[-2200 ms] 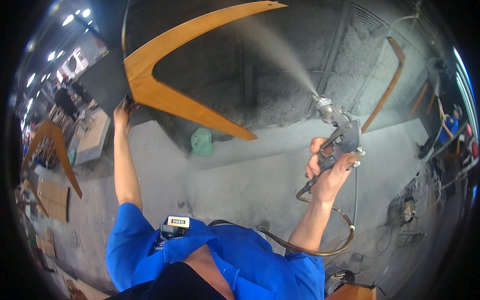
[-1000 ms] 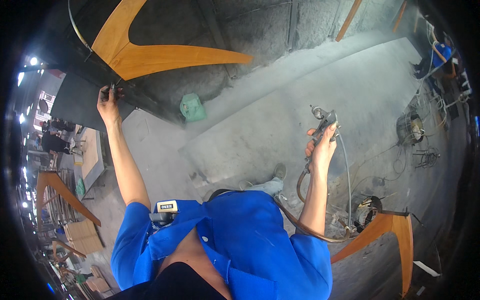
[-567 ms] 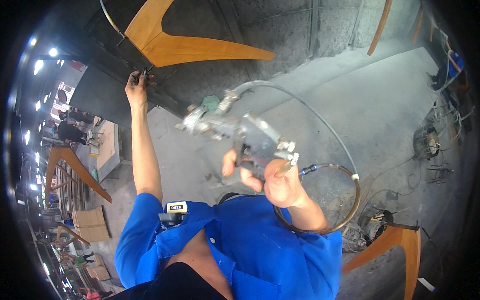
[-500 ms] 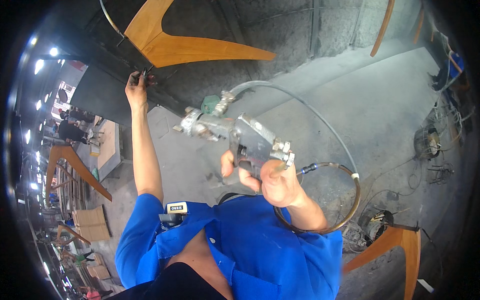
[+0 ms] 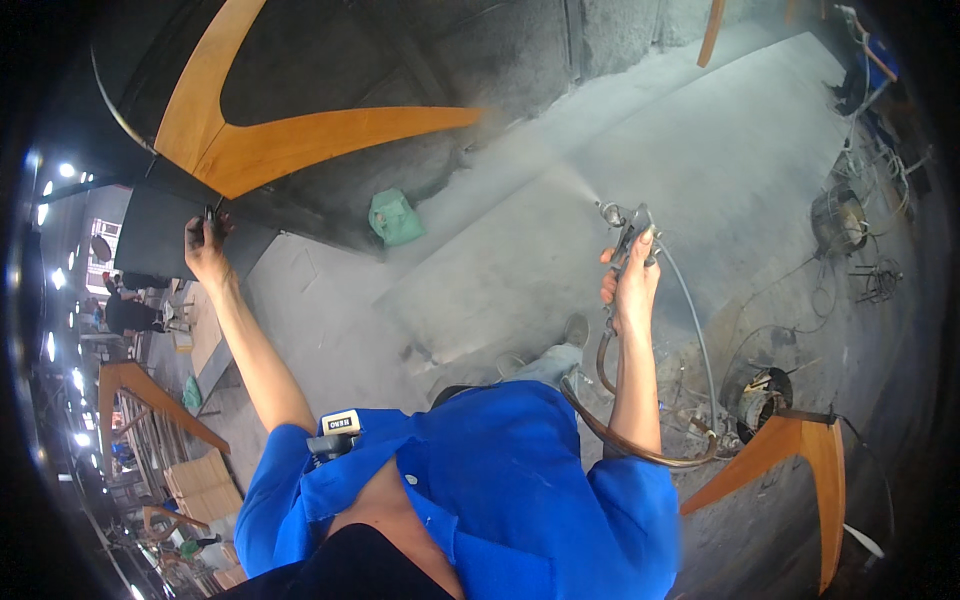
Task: The person uses a spray gun to apply finish to a hanging wooden chair frame. They hold the frame with one hand and move the spray gun with the other, covering multiple sides of the frame in a workshop setting.
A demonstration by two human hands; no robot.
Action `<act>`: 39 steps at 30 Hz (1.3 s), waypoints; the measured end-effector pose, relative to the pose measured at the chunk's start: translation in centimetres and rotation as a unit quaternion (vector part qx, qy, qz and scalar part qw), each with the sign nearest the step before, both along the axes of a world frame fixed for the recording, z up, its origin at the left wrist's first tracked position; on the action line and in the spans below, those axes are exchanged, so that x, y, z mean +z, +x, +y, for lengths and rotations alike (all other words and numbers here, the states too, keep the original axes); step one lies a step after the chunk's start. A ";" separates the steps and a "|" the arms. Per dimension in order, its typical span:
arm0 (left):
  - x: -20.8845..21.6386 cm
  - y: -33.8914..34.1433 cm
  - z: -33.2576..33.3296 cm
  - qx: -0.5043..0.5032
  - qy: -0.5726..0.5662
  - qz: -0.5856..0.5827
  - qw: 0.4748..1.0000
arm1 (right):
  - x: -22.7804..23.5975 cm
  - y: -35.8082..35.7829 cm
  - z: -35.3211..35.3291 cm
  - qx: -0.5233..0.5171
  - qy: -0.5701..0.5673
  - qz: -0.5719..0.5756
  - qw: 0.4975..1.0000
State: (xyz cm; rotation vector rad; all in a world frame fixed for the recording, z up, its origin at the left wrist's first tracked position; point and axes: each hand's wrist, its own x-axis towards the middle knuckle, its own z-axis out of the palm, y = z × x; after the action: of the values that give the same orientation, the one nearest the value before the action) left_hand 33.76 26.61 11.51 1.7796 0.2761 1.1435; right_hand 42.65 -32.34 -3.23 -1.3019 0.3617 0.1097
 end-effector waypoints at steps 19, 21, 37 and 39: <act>-0.7 9.4 -20.3 -0.013 -0.062 0.008 0.998 | 25.5 11.6 -4.5 0.405 -0.011 -0.437 0.803; -1.2 9.6 -21.5 -0.006 -0.043 0.070 0.997 | 26.0 12.7 -6.0 0.298 -0.034 -0.426 0.853; -1.7 11.4 -28.3 -0.125 -0.065 0.079 0.987 | 44.2 3.0 -3.1 0.404 -0.374 -0.454 0.700; -2.0 11.7 -28.5 -0.101 -0.054 0.076 0.990 | 45.2 3.7 -1.3 0.310 -0.427 -0.566 0.633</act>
State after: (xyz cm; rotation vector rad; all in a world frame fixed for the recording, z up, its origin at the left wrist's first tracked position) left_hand 45.50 -1.89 9.55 1.7571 0.2362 0.8365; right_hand 46.33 -33.66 41.94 -2.0938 -1.3179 -0.3667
